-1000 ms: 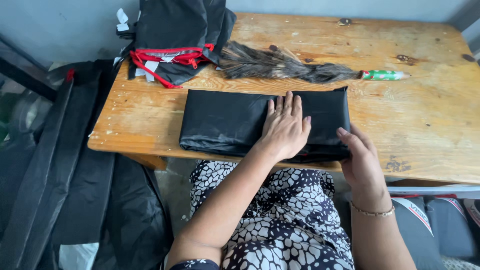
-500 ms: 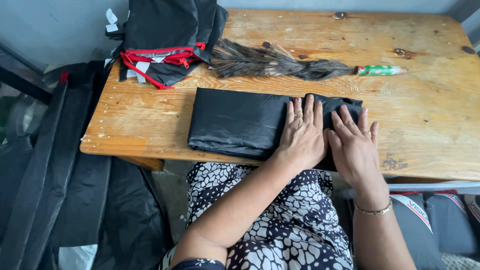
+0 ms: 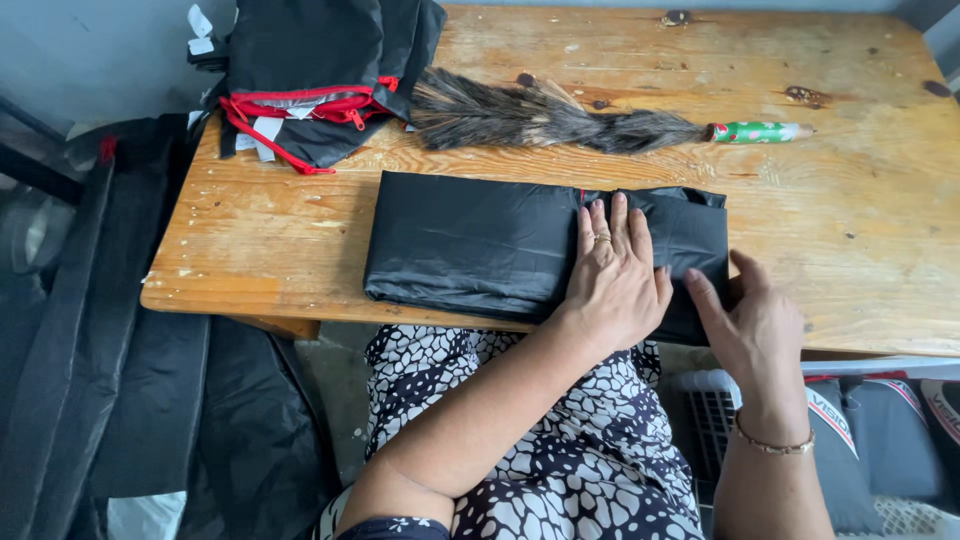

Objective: The person uses a feather duster to wipe a long black fabric item with red accents on a wooden table. They then fold the fabric item neatly on the table.

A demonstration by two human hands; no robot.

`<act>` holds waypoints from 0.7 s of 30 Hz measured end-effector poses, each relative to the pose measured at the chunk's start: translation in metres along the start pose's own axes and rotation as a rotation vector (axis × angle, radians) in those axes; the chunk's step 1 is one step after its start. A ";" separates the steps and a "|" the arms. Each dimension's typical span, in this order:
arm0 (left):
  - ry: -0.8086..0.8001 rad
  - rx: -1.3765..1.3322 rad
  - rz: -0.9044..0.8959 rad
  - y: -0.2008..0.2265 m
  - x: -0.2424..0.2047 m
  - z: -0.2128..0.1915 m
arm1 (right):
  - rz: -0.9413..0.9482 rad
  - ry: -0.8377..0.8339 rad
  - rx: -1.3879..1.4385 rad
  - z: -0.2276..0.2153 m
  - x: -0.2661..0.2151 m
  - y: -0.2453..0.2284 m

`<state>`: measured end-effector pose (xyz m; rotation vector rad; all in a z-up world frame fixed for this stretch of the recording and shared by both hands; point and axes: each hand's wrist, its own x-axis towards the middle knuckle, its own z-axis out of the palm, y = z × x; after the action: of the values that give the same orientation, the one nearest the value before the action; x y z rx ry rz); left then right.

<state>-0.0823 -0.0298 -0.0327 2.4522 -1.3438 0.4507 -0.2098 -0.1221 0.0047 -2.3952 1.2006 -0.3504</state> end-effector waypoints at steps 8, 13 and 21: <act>-0.039 -0.269 0.021 -0.017 0.001 0.002 | -0.060 -0.085 0.840 -0.017 -0.030 -0.030; 0.024 -0.450 -0.001 -0.021 0.000 0.005 | -0.068 -0.104 1.259 0.004 -0.046 -0.032; -0.035 -0.532 -0.052 -0.025 0.003 -0.008 | 0.010 0.066 1.480 0.008 -0.076 -0.098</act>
<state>-0.0603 -0.0155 -0.0277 2.0511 -1.2160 0.0248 -0.1834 -0.0064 0.0432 -1.0691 0.5395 -0.9043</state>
